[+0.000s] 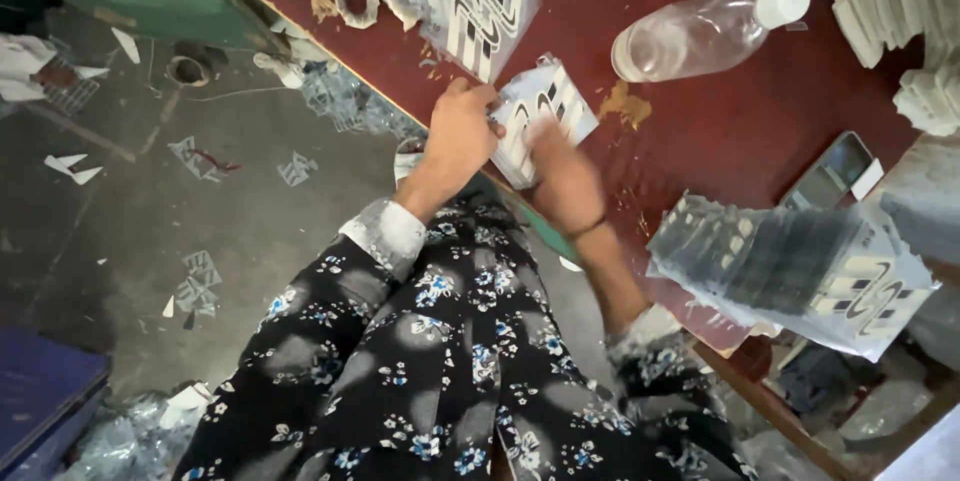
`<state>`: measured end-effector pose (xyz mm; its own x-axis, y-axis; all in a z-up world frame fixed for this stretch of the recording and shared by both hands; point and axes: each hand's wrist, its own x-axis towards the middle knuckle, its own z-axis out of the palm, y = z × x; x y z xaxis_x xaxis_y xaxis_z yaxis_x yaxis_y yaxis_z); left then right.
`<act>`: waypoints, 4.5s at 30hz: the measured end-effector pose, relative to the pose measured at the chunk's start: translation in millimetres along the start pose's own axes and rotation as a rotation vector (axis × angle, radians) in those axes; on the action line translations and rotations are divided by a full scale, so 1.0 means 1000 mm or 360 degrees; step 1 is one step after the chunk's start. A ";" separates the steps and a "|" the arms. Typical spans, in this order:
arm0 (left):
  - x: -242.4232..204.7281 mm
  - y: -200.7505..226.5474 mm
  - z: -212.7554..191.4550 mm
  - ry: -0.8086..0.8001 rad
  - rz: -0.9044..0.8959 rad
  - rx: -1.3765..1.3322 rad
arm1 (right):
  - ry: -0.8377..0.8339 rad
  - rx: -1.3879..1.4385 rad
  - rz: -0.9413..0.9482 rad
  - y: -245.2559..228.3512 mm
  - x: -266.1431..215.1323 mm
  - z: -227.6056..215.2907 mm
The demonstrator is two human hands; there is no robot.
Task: The person cleans a stack of white stickers with a black design using a wet tissue. They repeatedly wipe the surface of the stickers, occasionally picking up a plastic bottle to apply more liquid to the tissue before continuing to clean the stack.
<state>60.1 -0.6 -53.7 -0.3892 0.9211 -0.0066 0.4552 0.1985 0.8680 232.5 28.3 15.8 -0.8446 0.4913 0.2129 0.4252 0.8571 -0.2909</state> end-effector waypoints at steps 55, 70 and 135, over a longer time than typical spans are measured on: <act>0.054 -0.049 -0.045 0.0444 -0.0292 -0.0109 | 0.0773 0.0494 0.0910 -0.005 -0.051 -0.006; 0.064 0.002 -0.037 0.0342 -0.0929 -0.0890 | 0.0738 0.0556 0.0867 -0.020 -0.045 -0.011; 0.005 0.005 -0.008 0.0059 -0.0211 -0.0366 | 0.0040 0.0260 0.0200 0.044 -0.011 0.028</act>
<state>53.6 2.2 -45.3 -0.4644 0.8784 -0.1131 0.2061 0.2314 0.9508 251.7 55.9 -25.2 -0.7790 0.5982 0.1880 0.4665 0.7532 -0.4638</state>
